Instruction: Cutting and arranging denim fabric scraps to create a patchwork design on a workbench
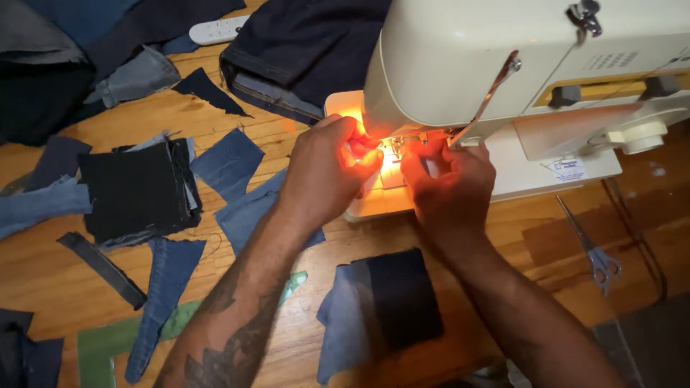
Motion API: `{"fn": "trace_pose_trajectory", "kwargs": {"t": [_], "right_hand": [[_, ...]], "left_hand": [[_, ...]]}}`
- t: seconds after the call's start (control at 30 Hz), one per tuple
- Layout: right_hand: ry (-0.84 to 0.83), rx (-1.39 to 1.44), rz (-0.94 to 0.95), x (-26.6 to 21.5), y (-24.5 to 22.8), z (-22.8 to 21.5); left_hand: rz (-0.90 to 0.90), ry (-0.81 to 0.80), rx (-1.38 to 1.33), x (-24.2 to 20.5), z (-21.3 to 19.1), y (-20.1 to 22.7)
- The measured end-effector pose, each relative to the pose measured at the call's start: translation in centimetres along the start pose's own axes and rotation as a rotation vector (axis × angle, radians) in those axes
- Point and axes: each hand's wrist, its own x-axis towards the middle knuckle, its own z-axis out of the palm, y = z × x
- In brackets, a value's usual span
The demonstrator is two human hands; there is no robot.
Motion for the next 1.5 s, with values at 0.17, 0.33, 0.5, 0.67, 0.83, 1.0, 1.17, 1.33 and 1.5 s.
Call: {"fn": "trace_pose_trajectory", "kwargs": {"t": [0.17,0.33,0.5,0.67,0.83,1.0,1.17,1.33,1.5], "right_hand": [[-0.001,-0.129,0.101,-0.2,3.8,1.1],[-0.058,-0.102,0.212,0.8,1.5,0.6],[-0.058,0.068,0.506,1.3,-2.0,0.4],[-0.067,-0.047,0.450,1.0,0.2,1.2],[-0.018,-0.255,0.188,0.4,3.7,2.7],[0.027,-0.189,0.138,0.6,2.4,2.2],[0.043,-0.250,0.148,0.5,2.9,2.5],[0.021,-0.194,0.185,0.3,2.8,2.3],[0.024,-0.169,0.224,0.7,1.3,2.2]], "left_hand": [[0.020,0.030,-0.012,0.1,0.6,-1.0],[0.040,0.061,-0.037,0.2,1.5,-1.6],[0.052,0.082,-0.024,0.3,1.6,-1.7],[0.047,0.068,-0.019,0.2,1.6,-1.9],[0.047,0.075,-0.016,0.3,1.6,-1.8],[0.022,0.057,-0.037,0.3,1.2,-1.4],[0.009,0.050,-0.048,0.3,1.0,-1.1],[0.033,0.067,-0.062,0.2,1.2,-1.6],[0.032,0.067,-0.075,0.3,1.3,-1.5]]}}
